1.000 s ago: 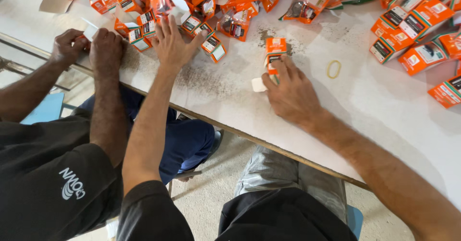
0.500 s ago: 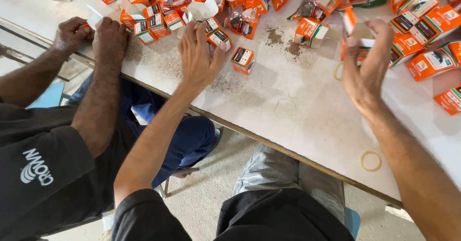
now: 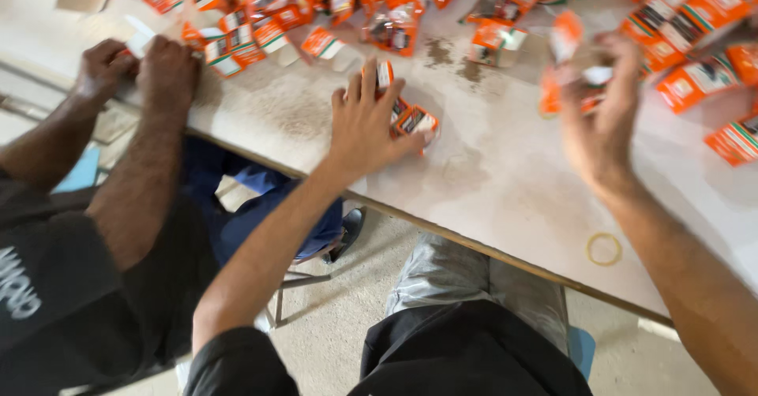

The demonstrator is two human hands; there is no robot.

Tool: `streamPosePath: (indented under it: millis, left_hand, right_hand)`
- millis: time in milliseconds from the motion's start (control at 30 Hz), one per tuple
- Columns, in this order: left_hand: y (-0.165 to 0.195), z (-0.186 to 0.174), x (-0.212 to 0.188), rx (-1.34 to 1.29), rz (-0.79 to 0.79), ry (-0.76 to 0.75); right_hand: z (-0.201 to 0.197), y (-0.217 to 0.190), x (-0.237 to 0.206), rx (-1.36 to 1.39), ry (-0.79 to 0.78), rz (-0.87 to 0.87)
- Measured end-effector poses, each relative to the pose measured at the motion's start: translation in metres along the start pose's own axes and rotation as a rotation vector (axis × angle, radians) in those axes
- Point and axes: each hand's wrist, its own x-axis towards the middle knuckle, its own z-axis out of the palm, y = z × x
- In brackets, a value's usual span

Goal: The person picks up small orange packets from a large pile on the table, places a packet into a small white carton, folds the carton flaps closed, and sets the packed box aside, repeating this cycle continuously. A second worker at the same table handles packets in a similar manner.

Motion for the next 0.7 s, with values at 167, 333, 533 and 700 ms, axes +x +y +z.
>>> streamPosePath:
  millis: [167,333,533,700]
  left_hand:
    - [0.087,0.029,0.002,-0.026,0.145,-0.005]
    - [0.198,0.08,0.06,-0.101,0.216,0.097]
    - [0.294,0.133,0.158,-0.296,0.06,0.078]
    - [0.333,0.148,0.183,-0.306,0.11,-0.011]
  right_hand:
    - [-0.016,-0.079,-0.062,0.033,-0.25,0.014]
    - [-0.05,-0.119,-0.084,0.005,-0.278,-0.114]
    - [-0.082,-0.105,-0.102,0.024,-0.24,0.037]
    - [-0.1,-0.077,-0.115,0.133,-0.219,0.296]
